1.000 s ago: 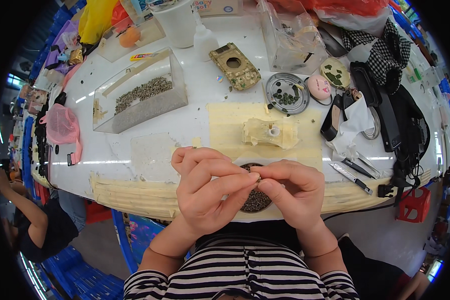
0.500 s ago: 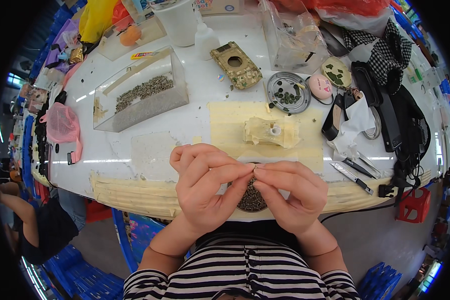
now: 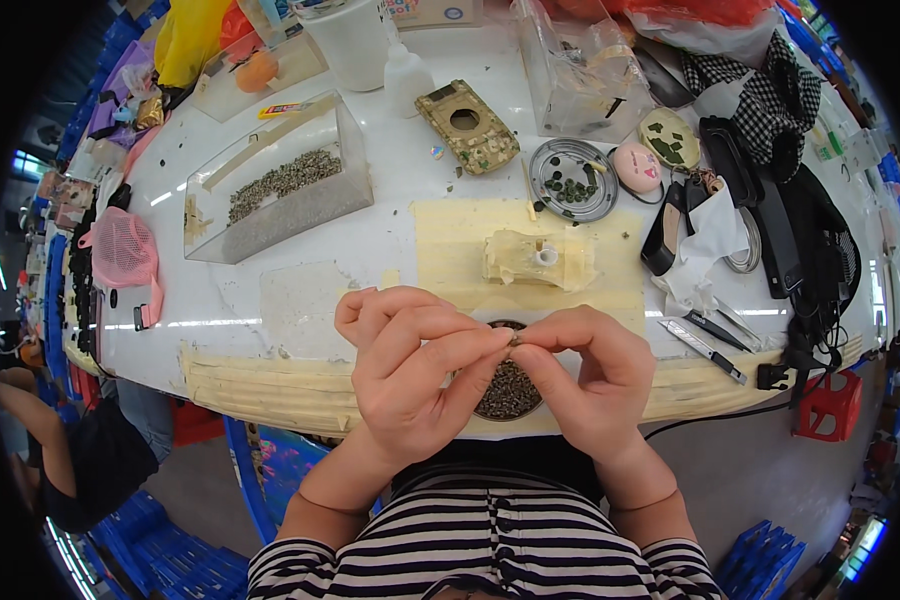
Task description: Assembling small plastic components for a toy model.
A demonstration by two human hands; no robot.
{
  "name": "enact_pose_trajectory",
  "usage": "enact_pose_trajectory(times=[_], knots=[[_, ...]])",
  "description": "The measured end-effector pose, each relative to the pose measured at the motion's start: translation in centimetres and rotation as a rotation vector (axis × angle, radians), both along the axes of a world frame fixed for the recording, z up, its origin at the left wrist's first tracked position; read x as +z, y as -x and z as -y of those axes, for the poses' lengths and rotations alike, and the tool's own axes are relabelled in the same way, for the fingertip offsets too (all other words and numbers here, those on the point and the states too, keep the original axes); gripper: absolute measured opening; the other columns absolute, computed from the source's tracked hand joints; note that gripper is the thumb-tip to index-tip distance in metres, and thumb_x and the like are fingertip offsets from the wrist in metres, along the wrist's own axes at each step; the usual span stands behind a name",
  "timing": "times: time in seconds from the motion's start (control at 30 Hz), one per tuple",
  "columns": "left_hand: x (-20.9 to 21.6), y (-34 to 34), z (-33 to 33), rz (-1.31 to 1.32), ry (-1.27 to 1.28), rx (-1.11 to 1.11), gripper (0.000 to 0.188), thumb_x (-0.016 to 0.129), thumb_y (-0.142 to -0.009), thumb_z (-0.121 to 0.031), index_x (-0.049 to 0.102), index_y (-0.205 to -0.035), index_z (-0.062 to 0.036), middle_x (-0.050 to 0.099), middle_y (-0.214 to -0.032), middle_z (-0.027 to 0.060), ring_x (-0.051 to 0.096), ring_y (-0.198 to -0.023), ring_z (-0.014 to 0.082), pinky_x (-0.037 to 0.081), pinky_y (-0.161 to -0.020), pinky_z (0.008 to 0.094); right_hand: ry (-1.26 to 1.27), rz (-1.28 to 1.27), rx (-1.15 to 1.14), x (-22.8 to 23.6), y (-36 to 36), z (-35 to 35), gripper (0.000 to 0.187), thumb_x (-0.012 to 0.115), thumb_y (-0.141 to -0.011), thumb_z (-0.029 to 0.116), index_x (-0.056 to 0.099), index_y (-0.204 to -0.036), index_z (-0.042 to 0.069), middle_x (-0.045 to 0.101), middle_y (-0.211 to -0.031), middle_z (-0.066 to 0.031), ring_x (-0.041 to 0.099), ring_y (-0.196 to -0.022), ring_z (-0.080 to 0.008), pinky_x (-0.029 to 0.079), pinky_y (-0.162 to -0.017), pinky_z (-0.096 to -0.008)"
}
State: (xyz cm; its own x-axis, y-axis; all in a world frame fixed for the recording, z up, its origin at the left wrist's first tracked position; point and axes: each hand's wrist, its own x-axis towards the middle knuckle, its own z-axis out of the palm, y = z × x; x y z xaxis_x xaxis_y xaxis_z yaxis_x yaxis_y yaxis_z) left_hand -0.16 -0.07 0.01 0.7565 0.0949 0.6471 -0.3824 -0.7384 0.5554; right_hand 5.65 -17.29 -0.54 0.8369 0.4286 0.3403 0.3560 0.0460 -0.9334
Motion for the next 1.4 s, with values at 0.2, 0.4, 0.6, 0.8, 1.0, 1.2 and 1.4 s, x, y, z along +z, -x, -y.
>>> enact_pose_trajectory(times=[0.2,0.4,0.6,0.8,1.0,1.2,1.4], knots=[[-0.4,-0.2,0.1,-0.012,0.08,0.046,0.025,0.083,-0.07,-0.005,0.076,-0.093,-0.013,0.066,-0.086,-0.003,0.058,-0.087,0.0186,0.031,-0.085,0.0351,0.091,0.435,-0.147,0.4,0.4,-1.0,0.028,0.082,-0.074,-0.001,0.076,-0.101,0.0,0.073,-0.089,-0.0115,0.07,-0.072,-0.0228,0.055,-0.061,-0.0284],[-0.5,-0.1,-0.2,-0.01,0.122,-0.052,0.027,0.083,-0.069,-0.005,0.076,-0.094,-0.0133,0.067,-0.088,-0.0037,0.058,-0.088,0.0182,0.032,-0.084,0.0348,-0.006,-0.048,0.02,0.5,-0.1,0.0,0.02,0.077,-0.083,-0.002,0.075,-0.103,-0.001,0.074,-0.091,-0.011,0.071,-0.077,-0.016,0.056,-0.067,-0.0271],[-0.1,0.2,0.2,0.008,-0.054,-0.003,0.03,0.083,-0.067,-0.009,0.077,-0.095,-0.0164,0.067,-0.09,-0.0062,0.057,-0.09,0.0173,0.03,-0.088,0.0371,-0.007,-0.271,0.089,1.1,0.3,-0.1,0.009,0.07,-0.092,0.002,0.071,-0.097,-0.005,0.073,-0.09,-0.0101,0.07,-0.082,-0.0118,0.056,-0.073,-0.0256],[0.0,0.1,0.0,0.014,-0.011,-0.047,0.031,0.083,-0.067,-0.009,0.077,-0.096,-0.0175,0.067,-0.092,-0.0073,0.056,-0.089,0.0169,0.029,-0.087,0.037,-0.116,-0.48,0.212,0.8,0.2,0.5,0.011,0.063,-0.098,0.005,0.066,-0.097,-0.005,0.071,-0.094,-0.0083,0.069,-0.086,-0.0125,0.056,-0.079,-0.026],[-0.2,-0.1,-0.2,0.008,0.067,-0.1,0.031,0.083,-0.067,-0.009,0.077,-0.096,-0.0176,0.067,-0.092,-0.0076,0.057,-0.088,0.0167,0.029,-0.085,0.0366,-0.244,-0.611,0.251,0.7,0.2,0.3,0.013,0.062,-0.099,0.006,0.066,-0.101,-0.006,0.07,-0.092,-0.0072,0.068,-0.085,-0.0117,0.056,-0.079,-0.0264],[0.1,0.1,0.4,0.014,-0.056,0.044,0.026,0.083,-0.068,-0.008,0.076,-0.091,-0.0157,0.066,-0.087,-0.0063,0.058,-0.087,0.0168,0.028,-0.088,0.0376,0.076,0.166,-0.088,0.5,0.2,-0.3,0.015,0.077,-0.084,0.002,0.072,-0.097,-0.002,0.071,-0.09,-0.0101,0.07,-0.078,-0.0177,0.056,-0.068,-0.0277],[-0.4,-0.1,0.1,0.012,0.047,0.053,0.024,0.082,-0.068,-0.008,0.076,-0.089,-0.0151,0.066,-0.086,-0.0061,0.058,-0.087,0.0167,0.028,-0.089,0.0381,0.131,0.485,-0.145,0.5,0.3,-0.8,0.027,0.079,-0.078,-0.003,0.075,-0.104,0.0,0.072,-0.088,-0.013,0.07,-0.075,-0.022,0.056,-0.063,-0.0291]])
